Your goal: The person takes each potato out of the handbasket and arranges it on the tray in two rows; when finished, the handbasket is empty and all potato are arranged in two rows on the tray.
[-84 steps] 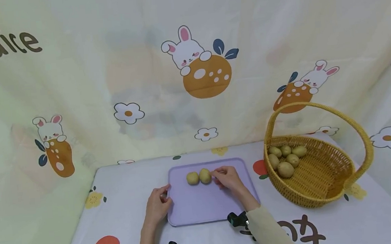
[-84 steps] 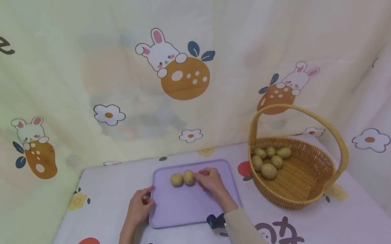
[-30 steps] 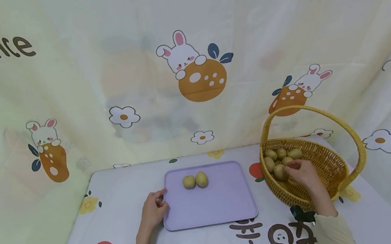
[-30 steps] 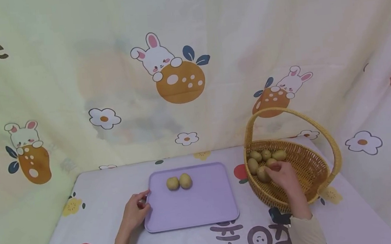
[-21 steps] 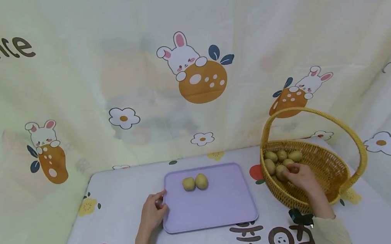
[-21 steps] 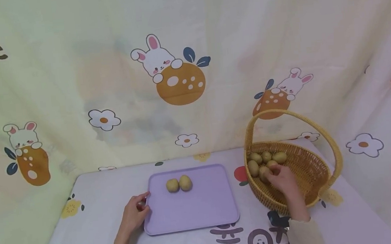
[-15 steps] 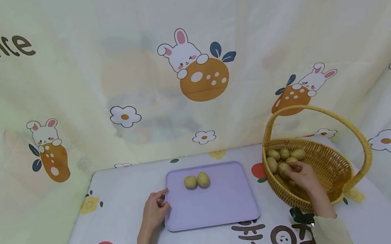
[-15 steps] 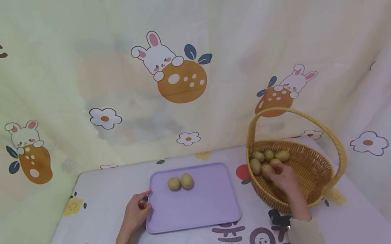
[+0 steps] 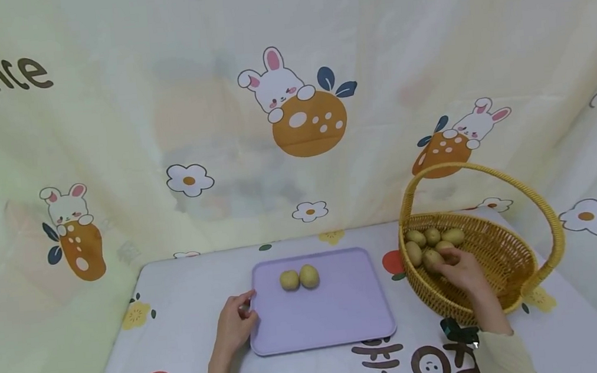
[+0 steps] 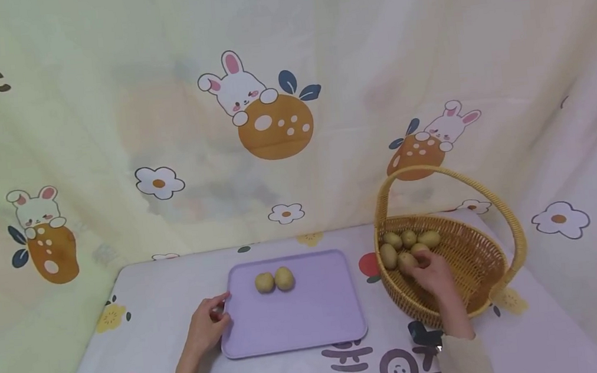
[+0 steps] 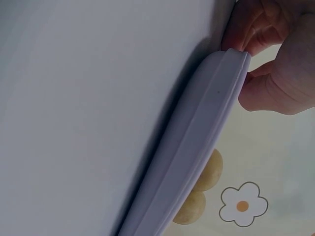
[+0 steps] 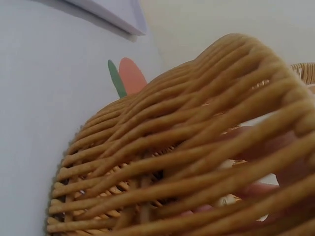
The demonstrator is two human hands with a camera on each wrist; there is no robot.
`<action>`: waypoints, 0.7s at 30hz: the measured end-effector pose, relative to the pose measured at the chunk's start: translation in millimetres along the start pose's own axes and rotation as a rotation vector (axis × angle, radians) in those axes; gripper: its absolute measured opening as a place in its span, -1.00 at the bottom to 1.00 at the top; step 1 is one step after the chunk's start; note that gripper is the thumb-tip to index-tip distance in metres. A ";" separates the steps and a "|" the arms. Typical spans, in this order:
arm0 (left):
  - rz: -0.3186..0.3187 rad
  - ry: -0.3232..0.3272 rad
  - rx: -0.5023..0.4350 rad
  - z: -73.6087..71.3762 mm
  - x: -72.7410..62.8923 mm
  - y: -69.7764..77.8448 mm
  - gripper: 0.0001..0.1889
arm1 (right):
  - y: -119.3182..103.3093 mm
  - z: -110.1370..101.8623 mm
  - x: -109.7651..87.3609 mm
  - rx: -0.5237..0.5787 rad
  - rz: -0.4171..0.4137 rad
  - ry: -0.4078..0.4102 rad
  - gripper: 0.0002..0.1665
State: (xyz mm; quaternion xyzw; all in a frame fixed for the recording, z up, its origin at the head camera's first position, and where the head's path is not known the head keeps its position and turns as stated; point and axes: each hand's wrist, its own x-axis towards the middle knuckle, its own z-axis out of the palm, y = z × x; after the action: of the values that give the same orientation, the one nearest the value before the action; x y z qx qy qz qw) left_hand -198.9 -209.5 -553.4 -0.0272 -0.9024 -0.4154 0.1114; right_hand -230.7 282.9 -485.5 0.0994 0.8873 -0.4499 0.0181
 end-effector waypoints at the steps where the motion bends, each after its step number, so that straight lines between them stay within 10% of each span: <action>1: 0.001 0.001 0.001 0.0 -0.2 0.1 -0.49 | -0.3 -0.2 -0.4 0.016 0.007 -0.008 -0.36; 21: 0.013 0.007 0.002 -0.5 0.7 -1.6 -0.49 | -18.7 -3.8 -2.2 0.211 0.090 -0.045 -0.23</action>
State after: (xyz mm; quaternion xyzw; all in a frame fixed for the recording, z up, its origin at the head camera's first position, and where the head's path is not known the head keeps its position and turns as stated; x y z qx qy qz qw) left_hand -199.7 -211.0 -554.1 -0.0316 -0.9021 -0.4140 0.1172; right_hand -231.9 274.9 -468.0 0.1301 0.8291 -0.5416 0.0476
